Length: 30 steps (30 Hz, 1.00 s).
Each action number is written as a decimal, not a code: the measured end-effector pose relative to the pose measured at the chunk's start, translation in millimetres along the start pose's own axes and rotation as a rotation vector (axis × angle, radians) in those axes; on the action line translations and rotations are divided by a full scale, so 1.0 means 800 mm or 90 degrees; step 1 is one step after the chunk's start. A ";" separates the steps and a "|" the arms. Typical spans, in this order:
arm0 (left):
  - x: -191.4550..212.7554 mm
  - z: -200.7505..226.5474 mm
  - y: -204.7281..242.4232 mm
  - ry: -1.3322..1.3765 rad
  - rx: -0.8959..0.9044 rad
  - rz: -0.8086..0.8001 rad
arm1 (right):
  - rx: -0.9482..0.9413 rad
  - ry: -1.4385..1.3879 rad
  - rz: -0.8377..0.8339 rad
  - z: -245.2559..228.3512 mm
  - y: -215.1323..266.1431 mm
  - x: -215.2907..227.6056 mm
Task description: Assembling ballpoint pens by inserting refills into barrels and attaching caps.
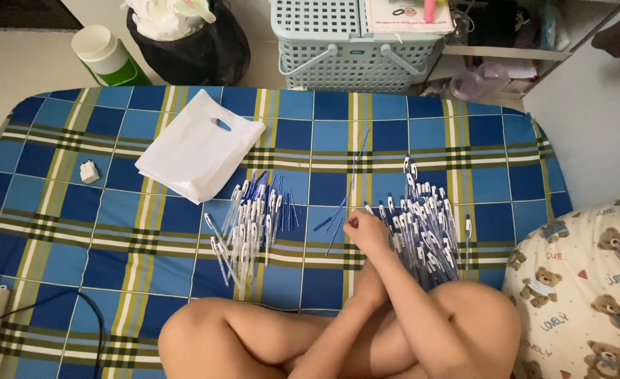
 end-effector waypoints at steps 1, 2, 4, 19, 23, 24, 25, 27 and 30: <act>0.011 -0.006 -0.007 -0.001 -0.002 0.001 | 0.001 -0.001 0.002 0.006 -0.007 -0.006; 0.021 -0.011 -0.012 -0.062 -0.037 -0.013 | -0.006 -0.026 0.004 0.014 -0.012 -0.012; 0.035 -0.028 -0.024 -0.123 -0.072 -0.027 | -0.014 -0.052 0.008 0.028 -0.022 -0.022; 0.127 -0.099 -0.027 -0.410 -0.139 0.201 | 0.054 -0.113 -0.039 0.044 -0.015 -0.044; 0.153 -0.107 -0.007 -0.295 -0.056 0.185 | 0.067 -0.147 -0.037 0.032 -0.012 -0.048; 0.157 -0.107 -0.004 -0.224 -0.034 0.193 | 0.064 -0.162 -0.049 0.028 -0.006 -0.040; 0.164 -0.111 -0.006 -0.224 -0.035 0.194 | 0.064 -0.161 -0.048 0.026 -0.005 -0.043; 0.179 -0.120 -0.009 -0.099 0.000 0.257 | 0.076 -0.144 -0.076 0.025 -0.002 -0.048; 0.200 -0.104 -0.005 0.117 0.036 0.317 | 0.088 -0.138 -0.136 0.028 0.003 -0.054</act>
Point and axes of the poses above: each hand's wrist, its own y-axis away from the middle knuckle, its own x-axis out of the back of the hand, z = x × y, the point moved 2 cm from there along -y, towards the middle knuckle, and after that the axes turned 3 degrees about -x, right-handed, at the moved point
